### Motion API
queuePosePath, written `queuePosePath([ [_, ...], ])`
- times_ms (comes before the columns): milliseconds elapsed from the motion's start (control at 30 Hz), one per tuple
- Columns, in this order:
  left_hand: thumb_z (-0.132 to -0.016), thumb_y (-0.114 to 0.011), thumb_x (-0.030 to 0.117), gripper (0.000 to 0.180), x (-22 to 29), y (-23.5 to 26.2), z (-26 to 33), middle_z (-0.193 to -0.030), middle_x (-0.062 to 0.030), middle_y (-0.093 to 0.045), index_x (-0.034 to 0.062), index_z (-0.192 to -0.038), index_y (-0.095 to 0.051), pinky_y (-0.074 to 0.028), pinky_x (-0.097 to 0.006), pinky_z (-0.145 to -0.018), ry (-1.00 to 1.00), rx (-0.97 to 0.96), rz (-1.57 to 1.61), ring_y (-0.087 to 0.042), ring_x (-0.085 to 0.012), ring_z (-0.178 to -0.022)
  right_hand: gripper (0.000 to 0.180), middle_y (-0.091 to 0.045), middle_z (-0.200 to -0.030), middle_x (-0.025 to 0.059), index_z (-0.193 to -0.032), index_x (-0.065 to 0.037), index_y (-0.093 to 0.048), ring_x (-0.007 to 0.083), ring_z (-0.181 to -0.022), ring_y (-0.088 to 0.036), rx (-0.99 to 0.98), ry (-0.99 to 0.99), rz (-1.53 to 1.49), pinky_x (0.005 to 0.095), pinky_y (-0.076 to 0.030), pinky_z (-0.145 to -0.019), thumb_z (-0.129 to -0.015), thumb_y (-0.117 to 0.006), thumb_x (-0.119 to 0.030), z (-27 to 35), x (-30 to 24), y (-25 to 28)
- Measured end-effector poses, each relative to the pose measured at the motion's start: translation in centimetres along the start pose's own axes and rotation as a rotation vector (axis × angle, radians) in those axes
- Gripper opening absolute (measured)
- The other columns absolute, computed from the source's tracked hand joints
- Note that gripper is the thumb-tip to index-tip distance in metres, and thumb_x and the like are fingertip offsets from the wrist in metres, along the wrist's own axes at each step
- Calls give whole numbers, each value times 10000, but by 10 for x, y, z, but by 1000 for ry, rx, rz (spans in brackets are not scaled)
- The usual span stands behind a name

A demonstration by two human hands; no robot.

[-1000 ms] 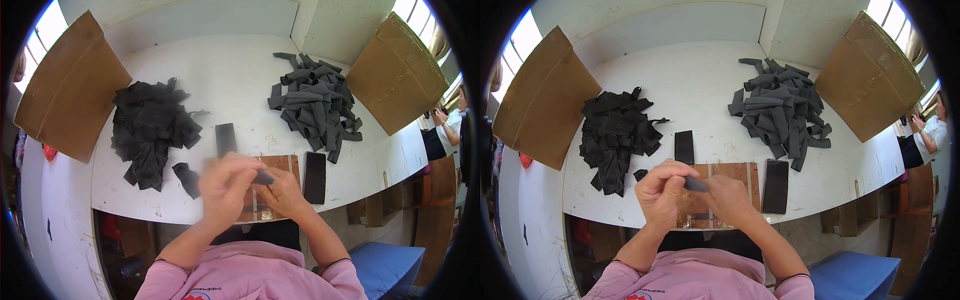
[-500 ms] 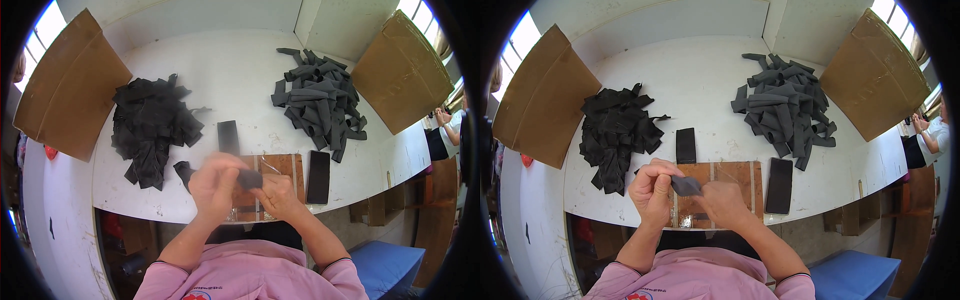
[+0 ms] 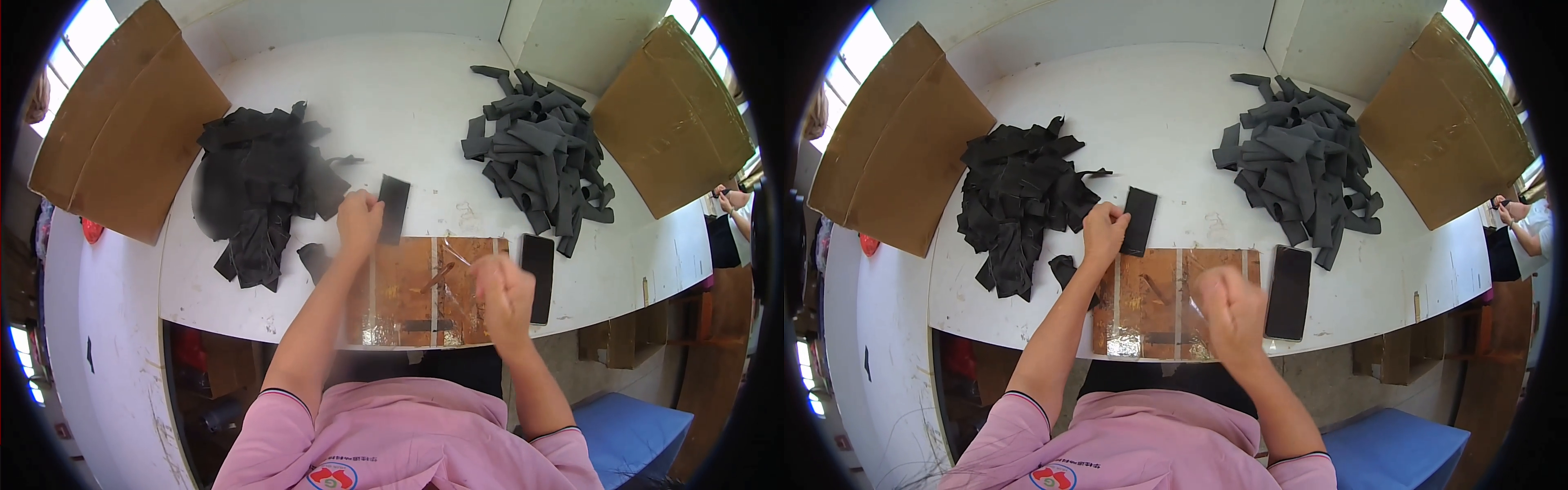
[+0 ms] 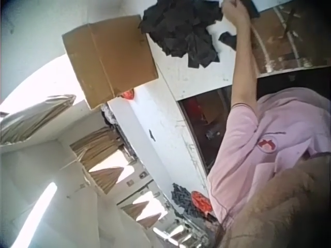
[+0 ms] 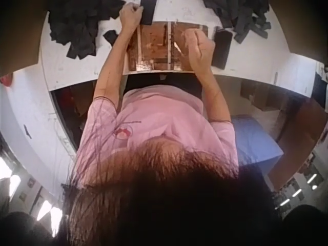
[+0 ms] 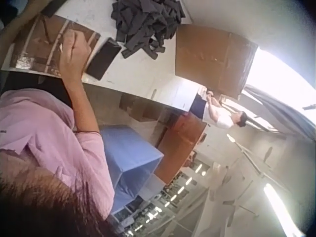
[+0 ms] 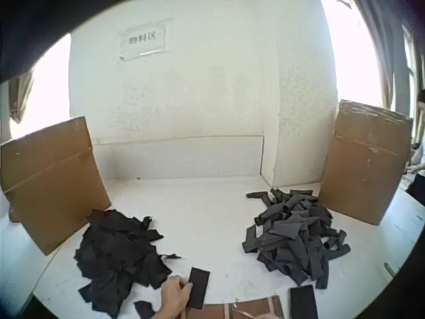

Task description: The recorder is folding small pieces of black material, likely rubber or fabric, at a workbench.

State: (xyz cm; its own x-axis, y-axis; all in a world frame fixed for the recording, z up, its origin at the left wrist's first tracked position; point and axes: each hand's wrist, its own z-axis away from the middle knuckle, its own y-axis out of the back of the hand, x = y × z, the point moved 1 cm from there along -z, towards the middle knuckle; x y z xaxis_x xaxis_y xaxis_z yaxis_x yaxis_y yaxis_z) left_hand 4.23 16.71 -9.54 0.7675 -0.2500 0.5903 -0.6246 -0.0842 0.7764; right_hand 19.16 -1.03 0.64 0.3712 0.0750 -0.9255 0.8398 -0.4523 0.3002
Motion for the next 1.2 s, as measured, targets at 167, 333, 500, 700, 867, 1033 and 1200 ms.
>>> queuePosePath([
  [167, -735, -561, -1, 72, 29, 74, 54, -620, 17, -503, 43, -705, -513, -385, -211, -509, 247, -32, 1280, -484, -72, -566, 100, -540, -597, 94, -713, 4, -563, 254, -531, -522, -150, 183, 161, 329, -420, -494, -741, -589, -88, 48, -6, -15],
  [333, -757, -562, -15, 111, 43, 97, 138, -814, -40, -557, 52, -774, -474, -440, -268, -718, 270, -182, 1637, -533, -117, -751, 239, -549, -608, 80, -778, 6, -584, 219, -582, -556, 8, 105, -6, 289, -443, -550, -699, -671, -202, 36, -25, -34],
  [500, -775, -579, 58, 118, 45, 83, 174, -881, -66, -568, 29, -849, -493, -431, -292, -779, 235, -293, 1598, -543, -149, -841, 77, -550, -672, 15, -753, 36, -584, 57, -647, -488, -285, -426, -521, 209, -403, -573, -723, -617, -27, 43, -8, -27],
  [700, -860, -454, 284, 369, 52, 102, 136, -928, -119, -570, -32, -1050, -454, -431, -272, -767, 397, -568, 1651, -551, -185, -871, 48, -536, -616, 41, -767, 20, -587, 85, -567, -481, -447, -158, -305, 220, -387, -526, -720, -577, 14, 33, -10, -2],
  [867, -837, -526, 253, 285, 58, 122, 103, -831, -58, -576, -7, -951, -554, -411, -205, -658, 176, -911, 1131, -519, -91, -742, 56, -530, -612, 101, -757, 22, -580, 195, -546, -505, -634, -12, -62, 280, -393, -517, -718, -591, -18, 22, -14, 7],
  [1033, -776, -569, 97, 112, 61, 126, 98, -756, -5, -563, 10, -846, -564, -418, -214, -606, 198, -1015, 1035, -505, -63, -679, 62, -529, -624, 117, -754, 20, -578, 230, -573, -515, -722, 31, -41, 298, -402, -539, -711, -594, -22, 17, -14, 3],
  [1200, -764, -569, -20, 29, 60, 122, 104, -709, 18, -540, 2, -782, -574, -366, -149, -525, -37, -719, 647, -461, -12, -605, 120, -516, -662, 119, -787, 10, -571, 251, -625, -508, -508, 242, 218, 305, -402, -563, -693, -618, -50, 21, -12, -9],
])
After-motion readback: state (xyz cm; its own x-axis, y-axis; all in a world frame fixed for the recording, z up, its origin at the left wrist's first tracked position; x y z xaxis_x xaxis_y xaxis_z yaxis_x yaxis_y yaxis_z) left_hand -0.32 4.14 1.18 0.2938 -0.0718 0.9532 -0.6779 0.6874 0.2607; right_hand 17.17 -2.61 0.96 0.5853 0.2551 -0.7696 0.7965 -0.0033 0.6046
